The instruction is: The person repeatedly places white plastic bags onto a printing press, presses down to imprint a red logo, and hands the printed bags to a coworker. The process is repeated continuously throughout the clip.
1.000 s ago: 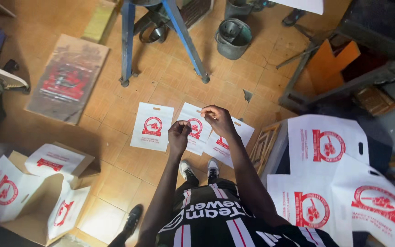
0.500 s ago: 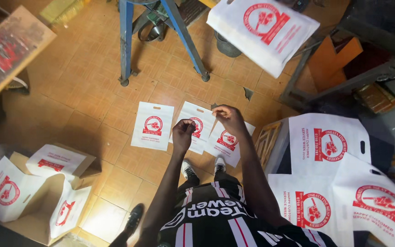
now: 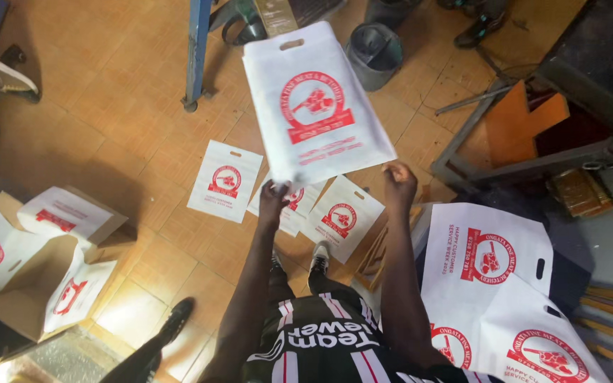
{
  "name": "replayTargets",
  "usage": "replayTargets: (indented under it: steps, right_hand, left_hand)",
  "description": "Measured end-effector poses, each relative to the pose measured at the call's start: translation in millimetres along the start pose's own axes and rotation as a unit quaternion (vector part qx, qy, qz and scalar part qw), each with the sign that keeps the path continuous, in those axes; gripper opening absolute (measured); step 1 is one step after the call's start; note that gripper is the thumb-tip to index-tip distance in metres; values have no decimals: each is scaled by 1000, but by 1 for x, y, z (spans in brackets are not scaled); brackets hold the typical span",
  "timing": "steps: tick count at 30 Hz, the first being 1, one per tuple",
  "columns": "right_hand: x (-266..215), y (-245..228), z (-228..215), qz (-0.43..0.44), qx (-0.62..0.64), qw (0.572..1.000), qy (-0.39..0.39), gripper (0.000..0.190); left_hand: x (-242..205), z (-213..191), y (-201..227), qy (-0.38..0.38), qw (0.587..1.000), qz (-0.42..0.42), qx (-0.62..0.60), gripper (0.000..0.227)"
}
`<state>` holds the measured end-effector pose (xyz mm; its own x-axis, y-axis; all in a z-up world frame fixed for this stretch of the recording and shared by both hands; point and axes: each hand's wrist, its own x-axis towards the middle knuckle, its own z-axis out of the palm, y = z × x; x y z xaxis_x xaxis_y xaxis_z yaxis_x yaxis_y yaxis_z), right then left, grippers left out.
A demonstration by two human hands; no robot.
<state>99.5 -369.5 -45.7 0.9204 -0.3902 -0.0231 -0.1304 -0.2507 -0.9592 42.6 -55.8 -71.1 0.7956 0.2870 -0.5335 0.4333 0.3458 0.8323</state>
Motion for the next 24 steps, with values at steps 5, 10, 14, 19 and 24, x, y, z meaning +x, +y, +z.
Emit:
replayTargets:
  steps: [5, 10, 14, 19, 24]
  right_hand:
    - [23, 27, 24, 8, -23, 1000, -16, 26]
    - [1, 52, 88, 99, 69, 981, -151, 21]
    - [-26, 10, 82, 138, 63, 947, -281, 20]
    - [-31, 23, 55, 140, 14, 883, -447, 18]
    - [-29, 27, 96, 190, 128, 921, -314, 25]
  left_hand:
    - [-5, -32, 23, 85, 981, -39, -169, 60]
    - [-2, -75, 34, 150, 969, -6, -194, 57]
    - [-7, -118, 22, 135, 984, 7, -114, 37]
    - [-46, -171, 16, 27, 998, -49, 38, 40]
    - [-38, -175, 47, -25, 999, -22, -14, 51]
